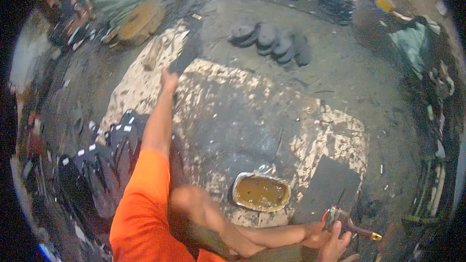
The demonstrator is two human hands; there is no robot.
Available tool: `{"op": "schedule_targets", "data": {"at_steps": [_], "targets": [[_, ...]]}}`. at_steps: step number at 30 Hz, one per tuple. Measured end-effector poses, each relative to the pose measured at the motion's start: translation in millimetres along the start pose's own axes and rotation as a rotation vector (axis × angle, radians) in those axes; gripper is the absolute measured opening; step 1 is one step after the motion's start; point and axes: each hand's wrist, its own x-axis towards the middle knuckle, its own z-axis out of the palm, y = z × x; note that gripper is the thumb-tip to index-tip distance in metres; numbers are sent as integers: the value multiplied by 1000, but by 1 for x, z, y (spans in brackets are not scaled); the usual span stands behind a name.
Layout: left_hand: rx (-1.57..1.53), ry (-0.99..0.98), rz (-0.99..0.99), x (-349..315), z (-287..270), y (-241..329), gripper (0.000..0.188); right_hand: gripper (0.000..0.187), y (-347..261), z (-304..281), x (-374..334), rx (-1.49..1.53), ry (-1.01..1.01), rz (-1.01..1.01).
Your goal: The person sits on the floor and repeatedly applies a brown adhesive to the soles of black flip-flops using a brush. They pick up each flip-flop, coat the sole, and place it back in a row on the floor.
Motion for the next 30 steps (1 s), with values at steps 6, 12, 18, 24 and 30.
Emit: {"op": "schedule_targets", "data": {"at_steps": [6,12,18,24,30], "targets": [[-458,-362,199,-111,-99,73,25,32,-11,89,10,-88,-203,22],[-73,-156,496,-217,-426,158,13,31,-9,154,8,84,-502,-40],[490,415,396,-182,-622,67,36,36,16,119,8,0,-549,-21],[706,-92,524,-184,-662,21,30,49,10,156,-4,-492,-754,-330],[-266,104,97,-212,-644,52,31,31,67,180,-13,-644,-730,-711]]}}
